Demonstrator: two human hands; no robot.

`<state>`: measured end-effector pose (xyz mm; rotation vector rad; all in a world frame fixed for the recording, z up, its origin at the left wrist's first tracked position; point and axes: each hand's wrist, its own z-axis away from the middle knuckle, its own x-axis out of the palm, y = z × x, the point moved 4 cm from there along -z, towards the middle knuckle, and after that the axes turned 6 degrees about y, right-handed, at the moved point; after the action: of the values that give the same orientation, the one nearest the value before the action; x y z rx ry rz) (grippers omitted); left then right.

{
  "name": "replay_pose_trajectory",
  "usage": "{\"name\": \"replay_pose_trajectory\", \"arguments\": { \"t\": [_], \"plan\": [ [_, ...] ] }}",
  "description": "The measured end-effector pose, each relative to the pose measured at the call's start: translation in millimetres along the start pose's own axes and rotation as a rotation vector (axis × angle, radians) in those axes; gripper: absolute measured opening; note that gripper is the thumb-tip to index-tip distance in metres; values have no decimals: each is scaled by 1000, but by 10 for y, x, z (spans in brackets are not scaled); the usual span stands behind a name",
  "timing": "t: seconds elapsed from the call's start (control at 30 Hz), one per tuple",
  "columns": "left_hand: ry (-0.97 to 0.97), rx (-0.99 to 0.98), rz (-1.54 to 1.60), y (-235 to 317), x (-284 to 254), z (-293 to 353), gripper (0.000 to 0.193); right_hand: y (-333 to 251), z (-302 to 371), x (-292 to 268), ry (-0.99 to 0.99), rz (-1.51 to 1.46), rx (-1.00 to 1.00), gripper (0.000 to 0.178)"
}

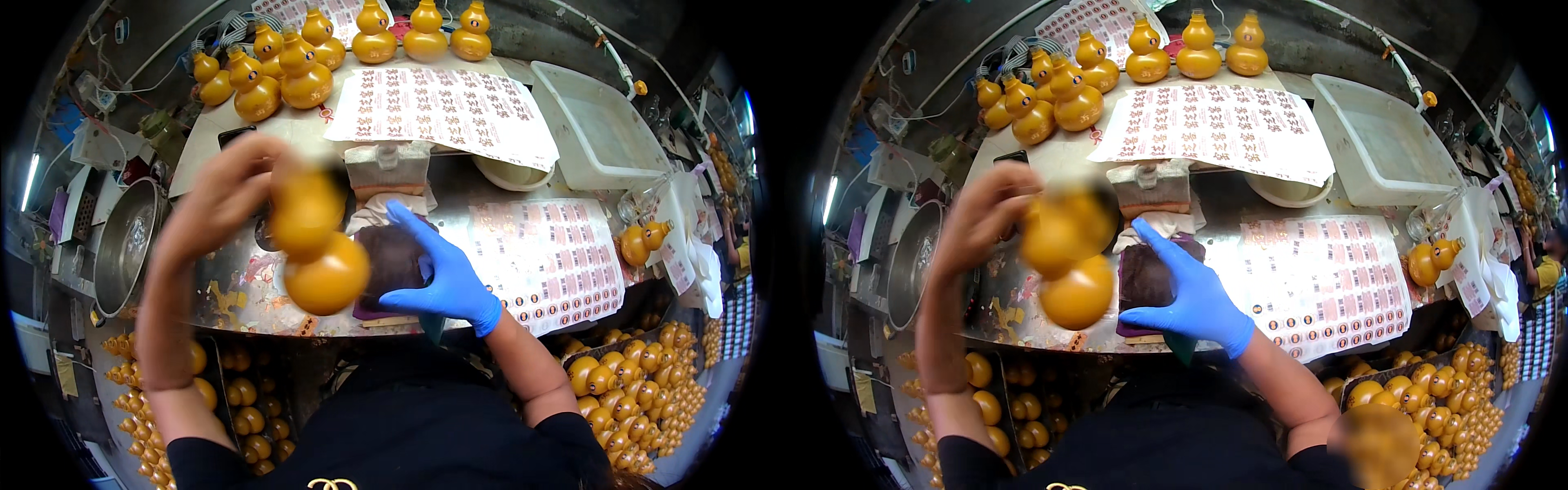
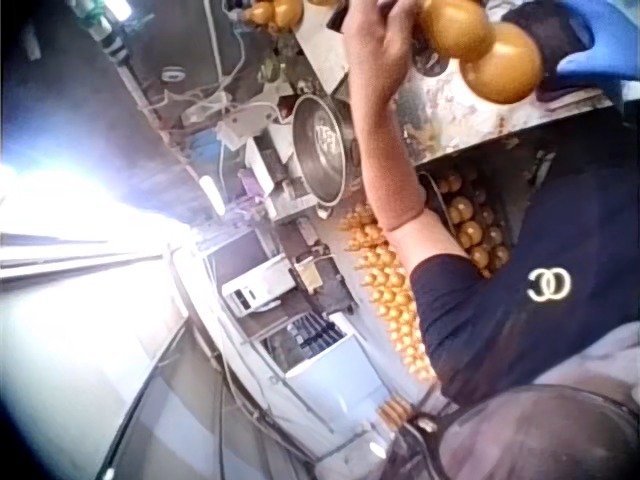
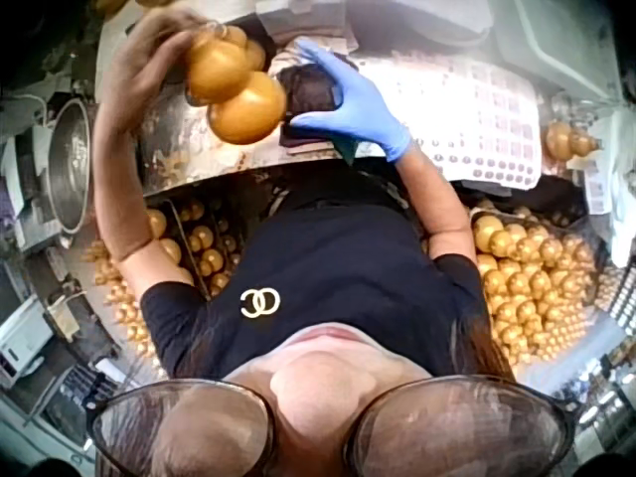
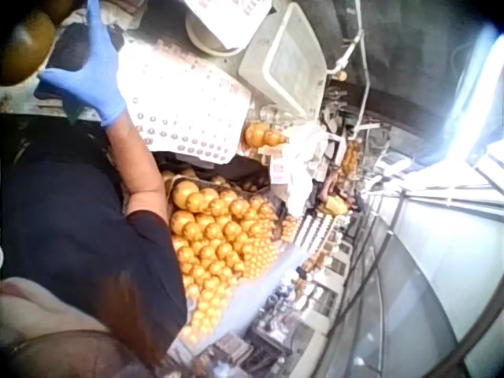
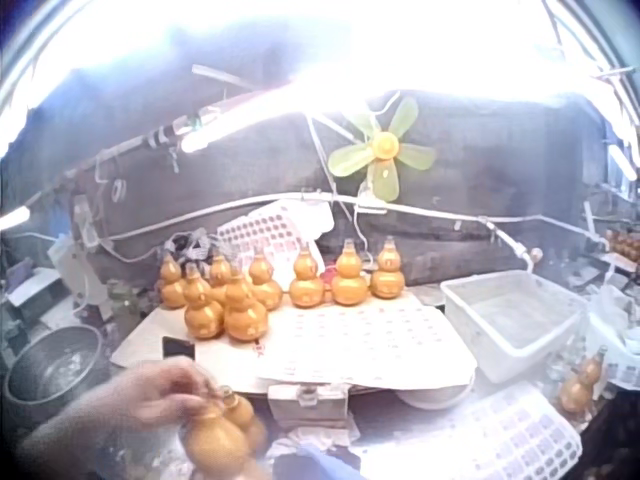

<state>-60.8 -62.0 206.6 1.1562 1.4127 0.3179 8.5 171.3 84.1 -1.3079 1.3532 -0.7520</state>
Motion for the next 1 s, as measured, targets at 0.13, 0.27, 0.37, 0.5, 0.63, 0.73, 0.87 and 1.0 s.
{"name": "replay_pose_trajectory", "arguments": {
  "t": [0.13, 0.27, 0.37, 0.5, 0.63, 0.73, 0.87, 1.0],
  "plan": [
    [86, 138, -149, -481, 745, -457, 31, 422, -99, -114, 44, 260, 171, 93],
    [127, 97, 228, -956, 1198, 206, 78, 627, -156, -239, 66, 105, 297, 83],
    [104, 146, -69, -736, 1660, 454, 104, 777, -164, -207, 111, -73, 305, 78],
    [174, 102, -17, -896, 1835, 486, 100, 851, -146, -175, 130, -172, 295, 75],
    [205, 71, -89, -723, 1785, 448, 85, 837, -124, -228, 255, -246, 222, 64],
    [339, 196, -304, -785, 1830, 424, 87, 982, -15, -179, 369, -175, 166, 49],
    [356, 222, -244, -711, 1957, 362, 89, 629, 524, -409, 406, -11, 241, 44],
    [400, 299, -238, -725, 2007, 366, 90, 900, 1526, -768, 798, 96, 308, 28]
  ]
}}
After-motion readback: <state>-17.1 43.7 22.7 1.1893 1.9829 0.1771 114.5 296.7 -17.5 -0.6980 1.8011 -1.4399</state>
